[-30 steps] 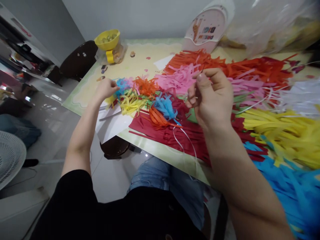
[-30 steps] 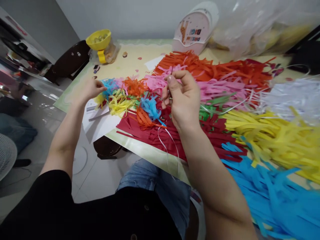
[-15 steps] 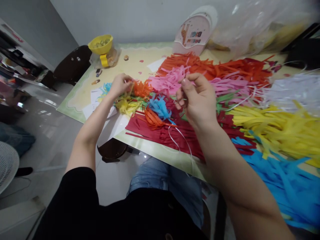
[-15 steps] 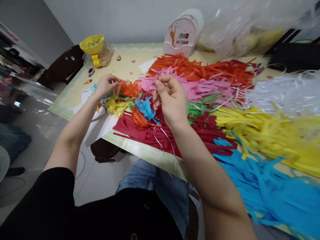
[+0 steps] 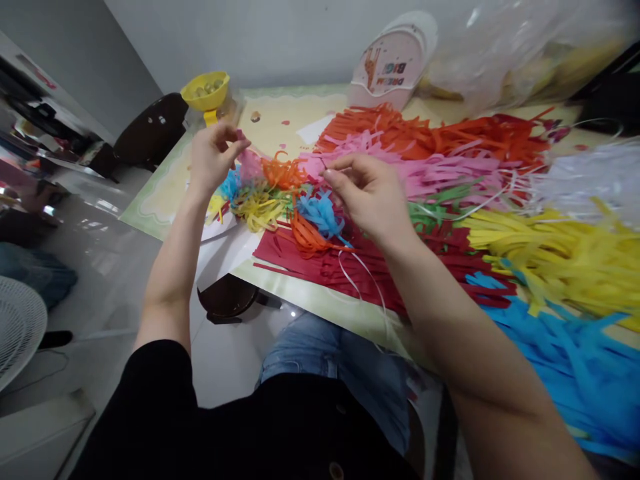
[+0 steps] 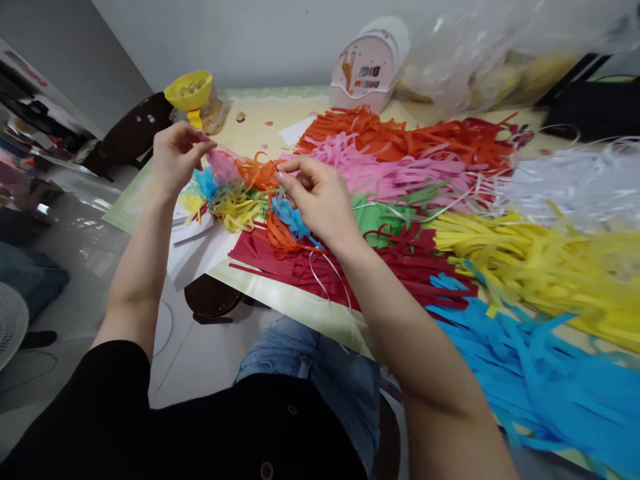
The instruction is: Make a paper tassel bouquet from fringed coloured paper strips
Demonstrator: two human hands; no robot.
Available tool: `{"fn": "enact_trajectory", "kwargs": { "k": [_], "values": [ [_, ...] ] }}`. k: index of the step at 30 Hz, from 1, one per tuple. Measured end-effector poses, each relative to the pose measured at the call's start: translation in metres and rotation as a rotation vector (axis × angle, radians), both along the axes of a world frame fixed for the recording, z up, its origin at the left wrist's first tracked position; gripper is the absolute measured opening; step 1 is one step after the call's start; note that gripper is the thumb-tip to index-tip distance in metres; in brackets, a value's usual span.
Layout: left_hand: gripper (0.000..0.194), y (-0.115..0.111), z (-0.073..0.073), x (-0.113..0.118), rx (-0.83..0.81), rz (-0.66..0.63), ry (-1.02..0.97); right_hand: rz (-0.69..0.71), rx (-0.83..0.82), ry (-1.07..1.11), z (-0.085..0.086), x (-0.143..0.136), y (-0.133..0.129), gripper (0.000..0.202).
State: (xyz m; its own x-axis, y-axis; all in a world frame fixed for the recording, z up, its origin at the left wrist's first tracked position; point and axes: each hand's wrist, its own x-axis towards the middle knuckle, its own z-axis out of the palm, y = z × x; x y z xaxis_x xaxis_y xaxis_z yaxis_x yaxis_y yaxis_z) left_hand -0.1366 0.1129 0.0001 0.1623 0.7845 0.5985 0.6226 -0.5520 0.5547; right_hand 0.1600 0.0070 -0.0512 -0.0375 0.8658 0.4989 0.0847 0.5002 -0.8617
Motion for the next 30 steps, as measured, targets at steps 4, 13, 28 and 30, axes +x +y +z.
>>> {"fn": "enact_trajectory", "kwargs": {
  "k": [4,13,28,30],
  "values": [
    [0.026,-0.044,-0.002,0.034,0.207,-0.04,0.146,-0.097,0.092,-0.022,0.011,-0.014,-0.003,0.046],
    [0.048,-0.097,-0.016,0.085,-0.159,-0.353,-0.119,0.009,0.1,-0.074,0.019,-0.018,-0.002,0.042],
    [0.038,-0.111,-0.031,0.107,-0.346,-0.349,-0.561,-0.172,0.048,-0.111,0.022,-0.004,-0.046,0.018],
    [0.036,-0.113,-0.032,0.109,-0.327,-0.356,-0.566,-0.185,0.024,-0.118,0.024,-0.005,-0.048,0.016]
  ]
}}
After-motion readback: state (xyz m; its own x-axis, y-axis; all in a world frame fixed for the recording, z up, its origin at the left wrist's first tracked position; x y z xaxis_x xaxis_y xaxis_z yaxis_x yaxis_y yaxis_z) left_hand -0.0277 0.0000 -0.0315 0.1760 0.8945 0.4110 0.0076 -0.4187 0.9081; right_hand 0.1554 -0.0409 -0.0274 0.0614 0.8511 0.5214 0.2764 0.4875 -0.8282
